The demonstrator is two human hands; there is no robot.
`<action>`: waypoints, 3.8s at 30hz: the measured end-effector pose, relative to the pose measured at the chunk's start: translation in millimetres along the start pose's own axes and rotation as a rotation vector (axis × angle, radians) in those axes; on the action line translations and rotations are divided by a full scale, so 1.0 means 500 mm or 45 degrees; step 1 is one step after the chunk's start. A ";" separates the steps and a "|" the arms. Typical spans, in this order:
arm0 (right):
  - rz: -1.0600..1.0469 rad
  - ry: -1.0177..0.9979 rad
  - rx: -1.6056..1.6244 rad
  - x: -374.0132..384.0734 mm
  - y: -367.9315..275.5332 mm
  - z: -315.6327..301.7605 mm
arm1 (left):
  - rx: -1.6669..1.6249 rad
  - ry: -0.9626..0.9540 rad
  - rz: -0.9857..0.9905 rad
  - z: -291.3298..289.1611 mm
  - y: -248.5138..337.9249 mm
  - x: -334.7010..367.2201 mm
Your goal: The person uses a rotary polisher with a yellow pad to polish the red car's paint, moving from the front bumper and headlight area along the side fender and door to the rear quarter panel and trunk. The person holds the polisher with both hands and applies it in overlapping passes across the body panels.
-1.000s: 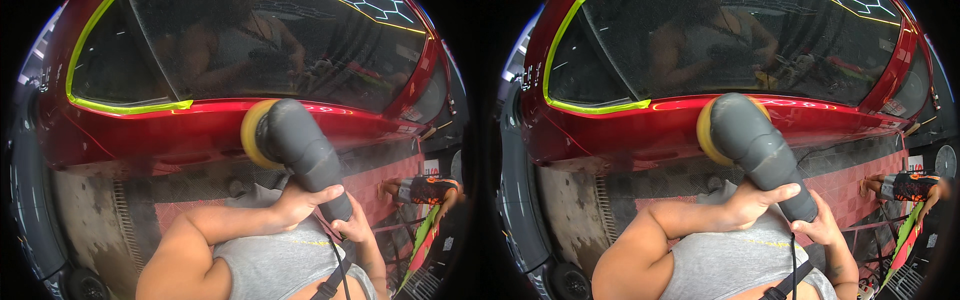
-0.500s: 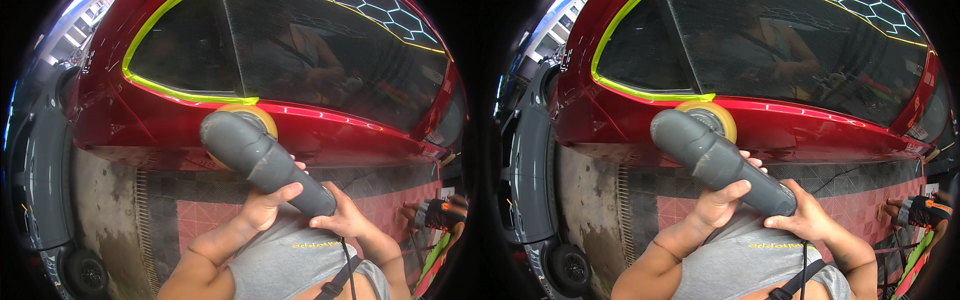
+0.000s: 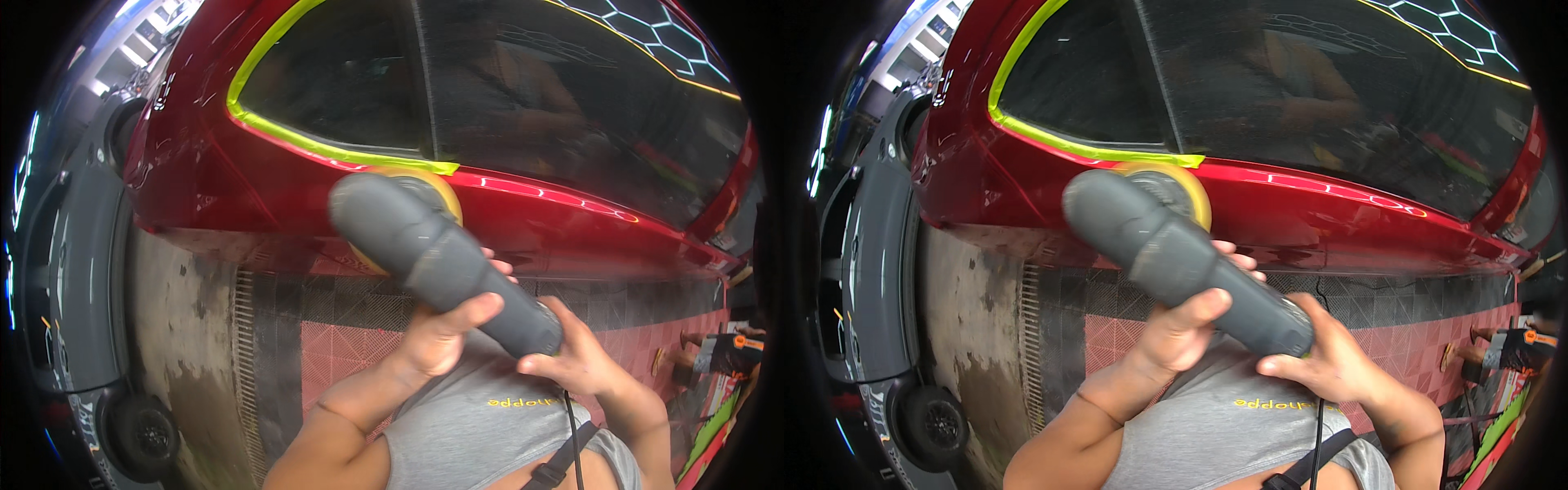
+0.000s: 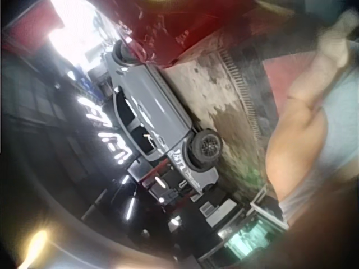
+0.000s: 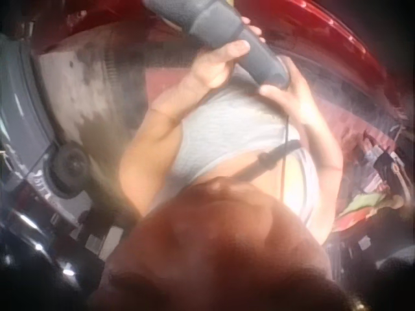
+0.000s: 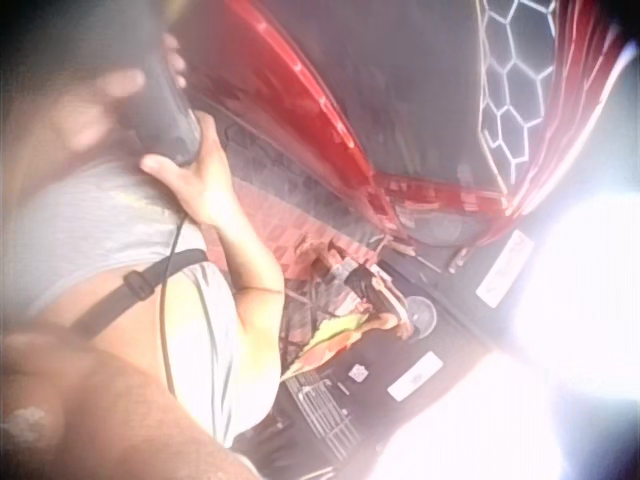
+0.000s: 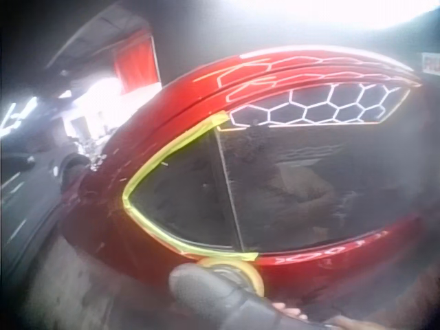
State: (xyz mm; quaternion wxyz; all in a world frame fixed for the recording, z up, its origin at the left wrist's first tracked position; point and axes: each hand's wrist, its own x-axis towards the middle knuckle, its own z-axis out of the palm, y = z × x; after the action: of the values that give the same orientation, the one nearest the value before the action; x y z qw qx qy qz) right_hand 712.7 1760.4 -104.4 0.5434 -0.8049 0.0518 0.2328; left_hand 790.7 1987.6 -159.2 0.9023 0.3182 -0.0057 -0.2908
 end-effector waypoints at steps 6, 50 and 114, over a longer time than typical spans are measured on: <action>0.046 0.070 0.111 -0.031 0.022 -0.004 | 0.012 0.002 -0.105 0.021 -0.023 0.003; -0.295 0.606 0.505 0.125 0.526 0.310 | 0.970 -0.324 -0.431 -0.218 -0.209 0.038; -0.348 1.096 0.672 0.498 -0.265 1.009 | 1.074 -0.512 -0.298 -0.600 0.611 -0.167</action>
State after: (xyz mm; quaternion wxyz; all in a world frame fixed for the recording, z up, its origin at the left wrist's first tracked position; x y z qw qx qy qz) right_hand 817.0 2309.8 -251.0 0.6827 -0.6628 0.2217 -0.2131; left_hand 939.1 2395.0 -207.2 0.6367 0.5925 -0.2618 -0.4184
